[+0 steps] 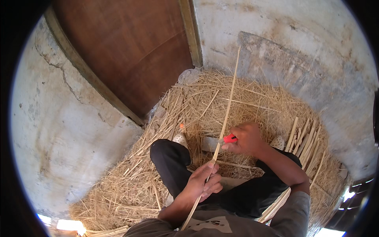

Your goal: The person sits on a bed of straw and uses a red utility knife to shave the surface of a long bamboo stick. They rotate the stick and scrape along its length to remove the outer layer, then switch to a machete to split the stick lengthwise.

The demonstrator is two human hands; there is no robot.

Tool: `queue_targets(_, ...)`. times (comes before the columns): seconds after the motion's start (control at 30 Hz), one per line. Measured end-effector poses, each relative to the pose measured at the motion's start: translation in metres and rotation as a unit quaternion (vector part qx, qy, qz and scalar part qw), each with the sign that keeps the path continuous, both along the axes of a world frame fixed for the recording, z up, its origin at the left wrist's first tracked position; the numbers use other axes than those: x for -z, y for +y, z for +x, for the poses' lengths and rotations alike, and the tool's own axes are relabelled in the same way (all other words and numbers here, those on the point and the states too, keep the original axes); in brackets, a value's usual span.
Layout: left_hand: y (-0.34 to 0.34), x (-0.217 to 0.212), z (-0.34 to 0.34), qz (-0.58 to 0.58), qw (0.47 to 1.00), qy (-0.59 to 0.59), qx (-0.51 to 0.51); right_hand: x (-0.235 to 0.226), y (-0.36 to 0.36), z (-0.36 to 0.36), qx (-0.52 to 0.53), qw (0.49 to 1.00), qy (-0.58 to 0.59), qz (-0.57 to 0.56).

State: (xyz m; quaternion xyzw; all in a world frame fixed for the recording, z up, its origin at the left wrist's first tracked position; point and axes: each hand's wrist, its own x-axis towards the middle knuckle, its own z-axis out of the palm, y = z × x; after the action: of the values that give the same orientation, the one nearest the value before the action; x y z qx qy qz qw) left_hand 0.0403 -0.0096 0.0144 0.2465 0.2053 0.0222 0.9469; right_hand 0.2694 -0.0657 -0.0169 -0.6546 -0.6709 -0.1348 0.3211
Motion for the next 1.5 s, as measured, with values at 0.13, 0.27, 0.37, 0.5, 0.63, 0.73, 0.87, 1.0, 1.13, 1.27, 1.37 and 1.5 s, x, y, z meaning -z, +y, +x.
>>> queue_targets(0.13,-0.002,0.001,-0.001,-0.003,1.0,0.021,0.002,0.01,0.016,0.031,0.018,0.996,-0.076,0.041)
queue_targets(0.27,-0.007,-0.004,-0.007,0.016,0.998,0.038,0.038,0.023,0.032,0.068,0.184,0.977,0.098,0.052)
queue_targets(0.37,-0.007,0.0,-0.019,0.012,0.999,0.009,0.053,0.003,0.028,0.112,0.232,0.972,0.021,-0.045)
queue_targets(0.5,-0.006,0.002,-0.026,0.071,0.992,0.0,0.103,0.01,0.022,0.144,0.319,0.943,0.08,-0.051)
queue_targets(0.63,0.003,0.011,-0.042,0.147,0.982,-0.026,0.119,0.003,0.009,0.172,0.39,0.905,0.135,-0.1)
queue_targets(0.73,0.011,0.021,-0.039,0.266,0.96,-0.033,0.086,0.011,0.01,0.141,0.342,0.933,0.057,-0.101)
queue_targets(0.87,0.018,0.006,-0.015,0.329,0.943,0.023,0.047,0.015,0.002,0.032,0.034,0.999,0.014,-0.021)
queue_targets(1.0,0.013,-0.004,-0.009,0.222,0.975,-0.021,0.027,0.002,0.0,-0.007,0.009,1.0,0.018,0.001)
queue_targets(1.13,0.007,-0.009,-0.009,0.162,0.986,-0.023,0.02,-0.006,0.005,0.018,0.069,0.997,0.026,-0.02)
queue_targets(1.27,0.003,-0.01,-0.01,0.18,0.983,-0.027,0.024,-0.013,0.001,0.0,0.038,0.999,0.024,-0.011)
queue_targets(1.37,0.003,-0.008,-0.004,0.175,0.984,-0.04,0.022,-0.01,0.009,0.018,0.056,0.996,0.071,0.005)
queue_targets(1.5,0.003,-0.01,-0.009,0.182,0.982,-0.041,0.025,-0.002,0.01,0.015,0.071,0.997,0.02,0.009)
